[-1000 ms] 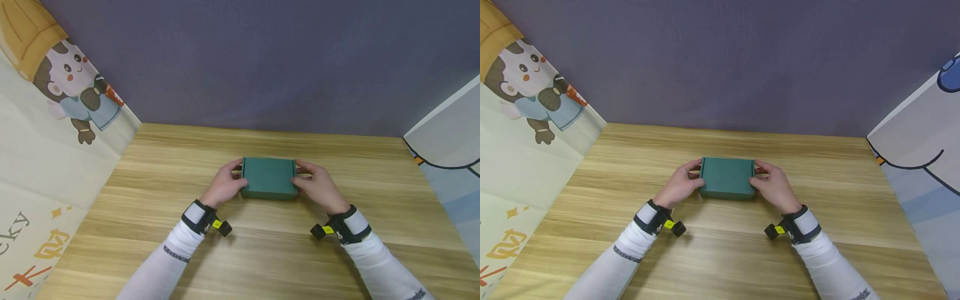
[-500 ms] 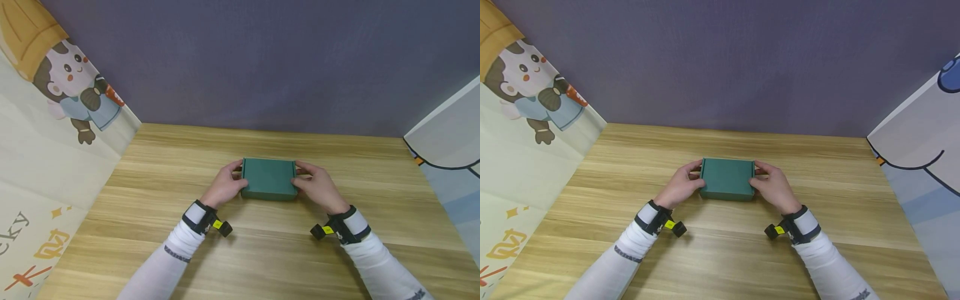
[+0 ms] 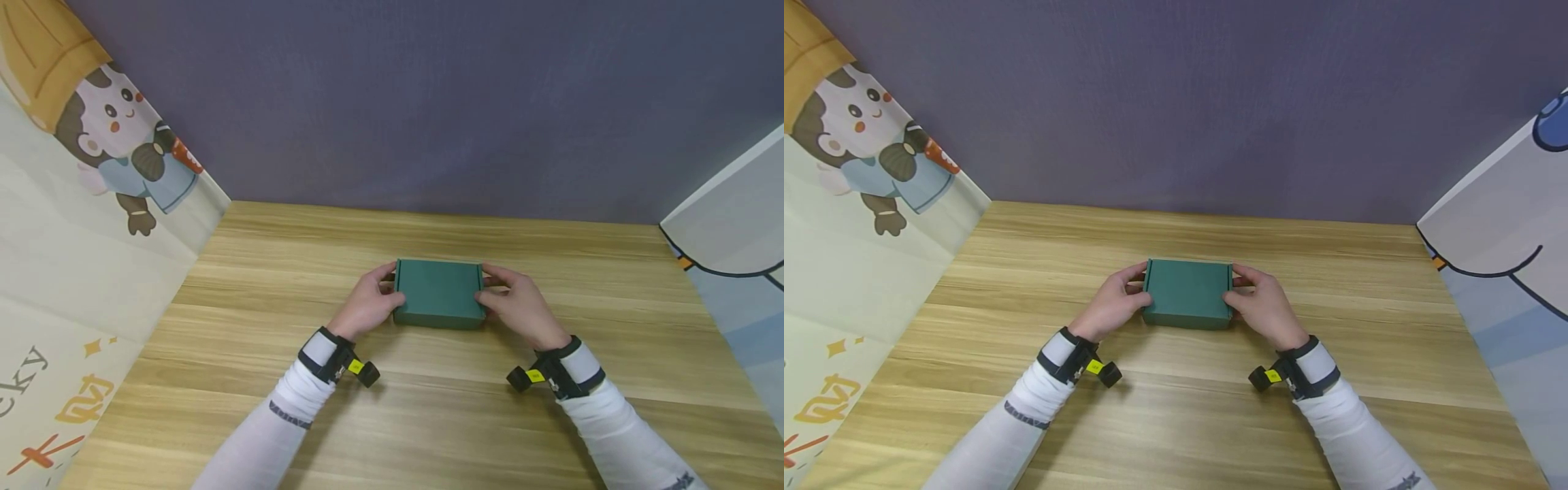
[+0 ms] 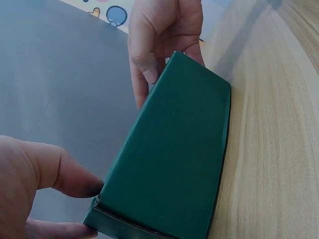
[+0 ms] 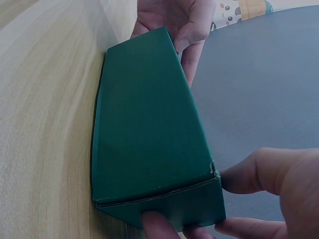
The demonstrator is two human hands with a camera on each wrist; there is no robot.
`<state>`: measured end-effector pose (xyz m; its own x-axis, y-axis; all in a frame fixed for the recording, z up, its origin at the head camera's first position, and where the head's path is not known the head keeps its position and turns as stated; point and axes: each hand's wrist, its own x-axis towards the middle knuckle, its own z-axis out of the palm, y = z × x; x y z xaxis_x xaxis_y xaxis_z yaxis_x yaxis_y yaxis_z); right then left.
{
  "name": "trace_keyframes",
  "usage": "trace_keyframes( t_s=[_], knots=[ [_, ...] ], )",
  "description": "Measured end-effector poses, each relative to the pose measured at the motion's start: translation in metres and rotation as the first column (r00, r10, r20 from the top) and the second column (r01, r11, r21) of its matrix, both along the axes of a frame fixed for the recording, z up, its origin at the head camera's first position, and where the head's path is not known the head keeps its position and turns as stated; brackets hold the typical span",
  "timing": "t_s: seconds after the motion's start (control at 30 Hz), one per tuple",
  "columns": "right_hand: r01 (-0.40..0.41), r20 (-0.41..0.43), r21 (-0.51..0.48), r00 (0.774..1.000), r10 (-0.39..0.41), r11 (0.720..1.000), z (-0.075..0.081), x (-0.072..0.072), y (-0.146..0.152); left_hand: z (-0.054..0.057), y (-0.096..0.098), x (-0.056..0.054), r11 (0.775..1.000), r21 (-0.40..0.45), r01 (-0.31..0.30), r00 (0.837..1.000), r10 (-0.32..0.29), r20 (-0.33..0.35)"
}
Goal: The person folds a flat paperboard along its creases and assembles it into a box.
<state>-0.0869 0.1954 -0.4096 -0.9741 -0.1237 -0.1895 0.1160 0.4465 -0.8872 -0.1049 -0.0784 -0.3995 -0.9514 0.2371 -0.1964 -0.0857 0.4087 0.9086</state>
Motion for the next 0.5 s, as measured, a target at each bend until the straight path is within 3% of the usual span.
trace_keyframes(
  t_s=[0.5],
  knots=[
    [-0.008, 0.024, -0.025, 1.000, 0.008, 1.000, -0.0018, -0.0010, 0.0014, -0.0028, 0.0002, 0.0001, 1.000, 0.016, 0.007, 1.000, -0.007, 0.019]
  ],
)
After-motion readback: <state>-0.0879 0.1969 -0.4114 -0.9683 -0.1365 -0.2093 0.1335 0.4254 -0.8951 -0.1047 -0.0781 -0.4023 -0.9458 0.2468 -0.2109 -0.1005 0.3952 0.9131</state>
